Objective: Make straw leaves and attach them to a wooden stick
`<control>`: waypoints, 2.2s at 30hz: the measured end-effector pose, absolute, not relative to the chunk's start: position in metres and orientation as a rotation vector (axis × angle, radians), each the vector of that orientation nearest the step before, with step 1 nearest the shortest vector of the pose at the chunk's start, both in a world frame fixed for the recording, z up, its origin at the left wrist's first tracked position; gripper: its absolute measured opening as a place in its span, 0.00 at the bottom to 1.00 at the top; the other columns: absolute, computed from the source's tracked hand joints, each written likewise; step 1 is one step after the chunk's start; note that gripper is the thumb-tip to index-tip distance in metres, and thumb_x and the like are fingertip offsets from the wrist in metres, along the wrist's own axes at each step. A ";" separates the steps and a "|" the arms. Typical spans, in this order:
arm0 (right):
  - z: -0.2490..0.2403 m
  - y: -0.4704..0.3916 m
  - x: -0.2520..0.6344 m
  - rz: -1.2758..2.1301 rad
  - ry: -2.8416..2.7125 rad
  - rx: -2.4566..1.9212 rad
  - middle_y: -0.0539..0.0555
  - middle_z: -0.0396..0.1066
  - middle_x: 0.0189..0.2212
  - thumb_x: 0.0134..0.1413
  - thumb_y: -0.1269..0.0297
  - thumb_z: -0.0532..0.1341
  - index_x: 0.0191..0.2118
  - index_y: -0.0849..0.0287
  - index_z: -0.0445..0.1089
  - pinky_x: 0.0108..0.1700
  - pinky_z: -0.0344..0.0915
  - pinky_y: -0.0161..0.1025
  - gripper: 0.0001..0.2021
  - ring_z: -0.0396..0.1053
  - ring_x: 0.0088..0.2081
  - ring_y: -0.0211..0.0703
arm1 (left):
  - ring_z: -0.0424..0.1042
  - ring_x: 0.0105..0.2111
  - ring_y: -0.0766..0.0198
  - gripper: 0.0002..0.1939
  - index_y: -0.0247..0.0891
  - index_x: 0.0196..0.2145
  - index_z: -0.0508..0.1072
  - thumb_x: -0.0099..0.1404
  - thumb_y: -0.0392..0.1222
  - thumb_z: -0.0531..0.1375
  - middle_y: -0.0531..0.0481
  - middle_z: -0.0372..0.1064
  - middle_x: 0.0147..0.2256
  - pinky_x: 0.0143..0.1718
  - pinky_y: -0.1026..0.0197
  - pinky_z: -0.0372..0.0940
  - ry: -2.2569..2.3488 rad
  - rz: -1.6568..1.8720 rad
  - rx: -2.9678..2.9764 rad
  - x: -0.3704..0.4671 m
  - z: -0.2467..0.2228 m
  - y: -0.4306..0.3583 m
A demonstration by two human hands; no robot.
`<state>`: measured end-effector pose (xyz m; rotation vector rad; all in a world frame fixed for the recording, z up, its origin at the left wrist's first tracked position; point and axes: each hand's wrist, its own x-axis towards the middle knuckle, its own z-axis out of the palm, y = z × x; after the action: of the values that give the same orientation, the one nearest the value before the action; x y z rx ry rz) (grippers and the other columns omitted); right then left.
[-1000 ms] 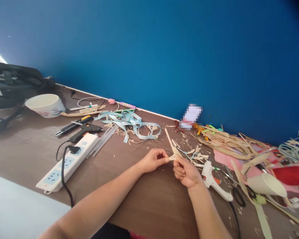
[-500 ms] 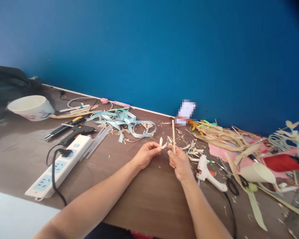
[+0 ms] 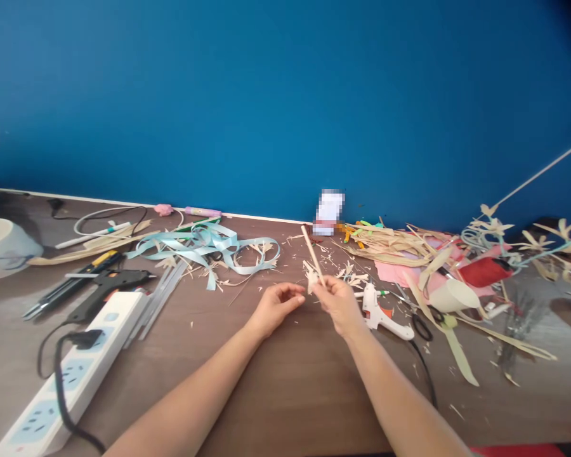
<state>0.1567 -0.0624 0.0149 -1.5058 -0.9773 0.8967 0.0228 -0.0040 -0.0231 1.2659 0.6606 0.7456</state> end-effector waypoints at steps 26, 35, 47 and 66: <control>0.070 -0.153 0.196 0.350 -0.648 -1.325 0.43 0.48 0.12 0.47 0.59 0.59 0.21 0.58 0.61 0.18 0.42 0.31 0.11 0.45 0.15 0.29 | 0.66 0.29 0.64 0.12 0.36 0.23 0.73 0.54 0.46 0.56 0.48 0.68 0.25 0.33 0.63 0.59 0.769 0.915 1.716 0.017 -0.015 -0.010; -0.027 -0.242 0.156 0.721 -0.485 -1.621 0.47 0.52 0.13 0.41 0.53 0.61 0.22 0.59 0.65 0.17 0.43 0.33 0.13 0.48 0.17 0.32 | 0.65 0.33 0.60 0.10 0.38 0.32 0.74 0.56 0.39 0.53 0.48 0.70 0.30 0.36 0.59 0.58 0.919 0.780 2.295 0.048 0.016 0.006; -0.025 -0.246 0.160 0.801 -0.580 -1.565 0.46 0.50 0.13 0.43 0.55 0.60 0.21 0.59 0.65 0.18 0.43 0.33 0.13 0.46 0.17 0.32 | 0.60 0.38 0.54 0.09 0.38 0.32 0.74 0.54 0.36 0.54 0.42 0.66 0.35 0.36 0.55 0.55 0.522 0.252 3.073 0.102 0.010 0.007; 0.025 -0.147 0.154 1.036 -0.716 -1.203 0.42 0.46 0.16 0.48 0.56 0.58 0.30 0.59 0.62 0.18 0.39 0.30 0.11 0.41 0.16 0.28 | 0.61 0.19 0.74 0.13 0.34 0.23 0.65 0.44 0.43 0.64 0.56 0.62 0.19 0.25 0.68 0.57 0.761 0.907 0.908 0.025 -0.001 0.011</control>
<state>0.1541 -0.1469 0.0248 -1.2034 -0.7164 1.0363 0.0252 0.0111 -0.0015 0.9076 0.7607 0.9073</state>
